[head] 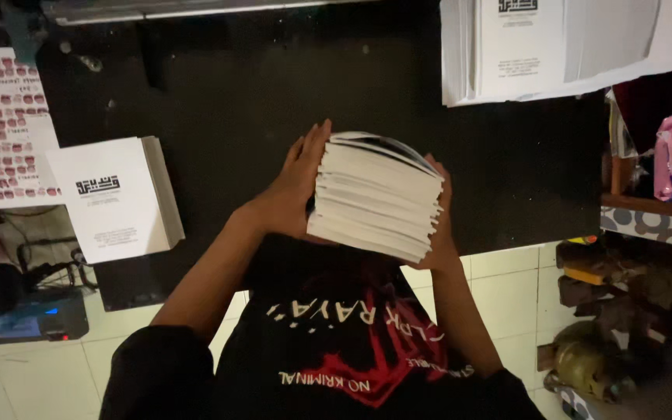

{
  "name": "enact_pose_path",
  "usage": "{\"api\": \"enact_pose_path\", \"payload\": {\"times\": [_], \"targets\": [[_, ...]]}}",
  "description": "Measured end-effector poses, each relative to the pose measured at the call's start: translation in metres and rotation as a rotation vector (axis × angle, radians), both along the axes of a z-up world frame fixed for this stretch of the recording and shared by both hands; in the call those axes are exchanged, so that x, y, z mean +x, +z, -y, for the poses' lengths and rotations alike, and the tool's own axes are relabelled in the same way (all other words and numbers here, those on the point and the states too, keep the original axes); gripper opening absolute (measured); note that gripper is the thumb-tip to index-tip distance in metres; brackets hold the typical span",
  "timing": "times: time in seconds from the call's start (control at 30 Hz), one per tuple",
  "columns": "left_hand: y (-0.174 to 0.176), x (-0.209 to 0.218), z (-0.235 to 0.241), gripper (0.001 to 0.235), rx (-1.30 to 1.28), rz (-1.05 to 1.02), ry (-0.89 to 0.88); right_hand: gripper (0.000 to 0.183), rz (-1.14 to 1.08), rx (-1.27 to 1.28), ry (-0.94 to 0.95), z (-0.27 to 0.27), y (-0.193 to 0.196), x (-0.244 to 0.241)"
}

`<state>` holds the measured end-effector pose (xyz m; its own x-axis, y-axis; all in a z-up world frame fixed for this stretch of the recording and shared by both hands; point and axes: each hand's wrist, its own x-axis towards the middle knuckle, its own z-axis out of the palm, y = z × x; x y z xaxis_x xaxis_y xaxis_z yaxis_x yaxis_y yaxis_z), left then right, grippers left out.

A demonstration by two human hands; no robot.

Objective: The person sorts through a stack of printed papers on a black table, folding each sheet in half and placing it into a separate pile. They repeatedly pick up sheets, fold them, and stack them neatly while occasionally adjusting the pile's alignment.

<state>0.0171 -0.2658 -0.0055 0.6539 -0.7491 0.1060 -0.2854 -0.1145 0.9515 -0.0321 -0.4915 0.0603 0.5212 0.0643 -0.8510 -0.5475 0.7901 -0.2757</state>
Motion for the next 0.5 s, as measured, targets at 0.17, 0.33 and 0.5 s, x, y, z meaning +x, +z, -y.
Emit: {"api": "enact_pose_path", "payload": {"times": [0.17,0.33,0.5], "targets": [[0.026,0.008,-0.017,0.159,0.063,0.010,-0.019,0.092,0.150,-0.148,0.062,0.012,-0.033,-0.032],[0.130,-0.008,0.001,0.126,0.173,0.334,0.169,0.125,1.159,-1.089,0.371,0.027,-0.077,-0.051],[0.136,-0.059,0.075,0.099,0.546,0.911,0.076,0.048,0.567,-1.834,0.090,-0.064,-0.080,-0.045]]}}
